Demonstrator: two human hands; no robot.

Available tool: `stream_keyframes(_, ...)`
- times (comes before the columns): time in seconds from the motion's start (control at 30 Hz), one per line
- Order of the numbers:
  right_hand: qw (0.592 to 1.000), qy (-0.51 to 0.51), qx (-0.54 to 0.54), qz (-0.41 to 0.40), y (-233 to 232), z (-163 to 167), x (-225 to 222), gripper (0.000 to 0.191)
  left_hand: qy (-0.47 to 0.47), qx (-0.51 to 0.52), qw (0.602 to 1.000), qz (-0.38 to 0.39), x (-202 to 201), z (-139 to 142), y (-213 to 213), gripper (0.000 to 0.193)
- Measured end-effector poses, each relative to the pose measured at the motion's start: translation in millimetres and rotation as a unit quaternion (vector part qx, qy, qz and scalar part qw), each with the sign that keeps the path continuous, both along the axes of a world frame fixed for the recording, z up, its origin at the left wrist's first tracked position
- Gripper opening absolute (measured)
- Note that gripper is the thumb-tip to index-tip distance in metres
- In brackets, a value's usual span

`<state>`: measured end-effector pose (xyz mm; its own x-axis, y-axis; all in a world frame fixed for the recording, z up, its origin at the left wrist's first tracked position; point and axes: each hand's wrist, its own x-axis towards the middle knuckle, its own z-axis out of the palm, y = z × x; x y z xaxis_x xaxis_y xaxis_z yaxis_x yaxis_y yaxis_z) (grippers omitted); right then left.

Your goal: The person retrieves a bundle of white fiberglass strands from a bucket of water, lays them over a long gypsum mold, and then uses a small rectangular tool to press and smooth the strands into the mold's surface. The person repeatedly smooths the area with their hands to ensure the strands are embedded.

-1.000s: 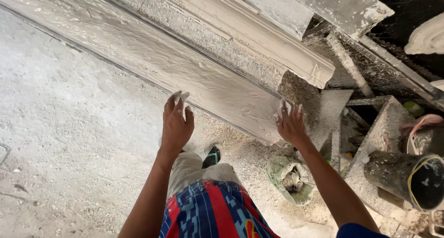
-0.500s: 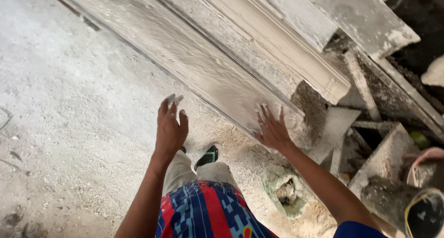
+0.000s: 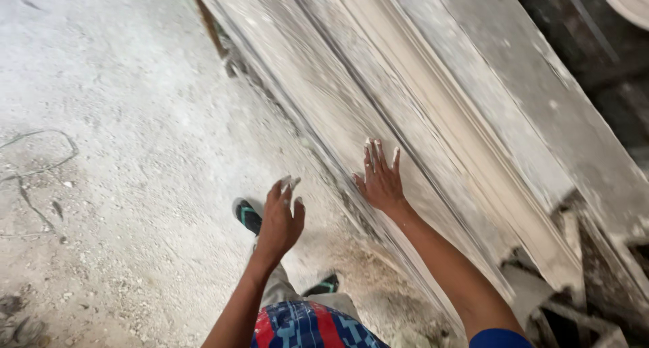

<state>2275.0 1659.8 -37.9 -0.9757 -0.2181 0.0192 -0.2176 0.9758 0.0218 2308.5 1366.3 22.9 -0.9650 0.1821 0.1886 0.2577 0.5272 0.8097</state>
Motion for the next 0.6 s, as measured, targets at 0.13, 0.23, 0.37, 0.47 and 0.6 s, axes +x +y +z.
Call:
stream_keyframes(0.13, 1.000, 0.016, -0.012, -0.005, -52.1, -9.7, -116.2, 0.076, 0.026, 0.010, 1.000, 0.008, -85.9, -12.5, -64.4, 0.046)
stream_keyframes(0.23, 1.000, 0.016, -0.008, -0.003, -94.8, -13.4, -202.3, 0.075, 0.026, -0.021, 0.999, 0.015, -157.7, -4.0, -117.2, 0.047)
stream_keyframes(0.37, 1.000, 0.014, 0.009, -0.022, -151.3, -6.2, -319.8, 0.079, 0.018, -0.026, 0.999, 0.031, -246.3, 25.6, -179.4, 0.046)
stream_keyframes(0.47, 0.999, 0.043, -0.009, -0.007, -193.4, -1.8, -402.7, 0.081, -0.010, -0.029, 0.997, 0.065, -307.1, 39.0, -218.1, 0.045)
stream_keyframes(0.6, 0.999, 0.037, -0.004, 0.005, -250.4, -1.2, -520.9, 0.082, 0.001, -0.022, 0.996, 0.082, -399.0, 30.4, -264.1, 0.045)
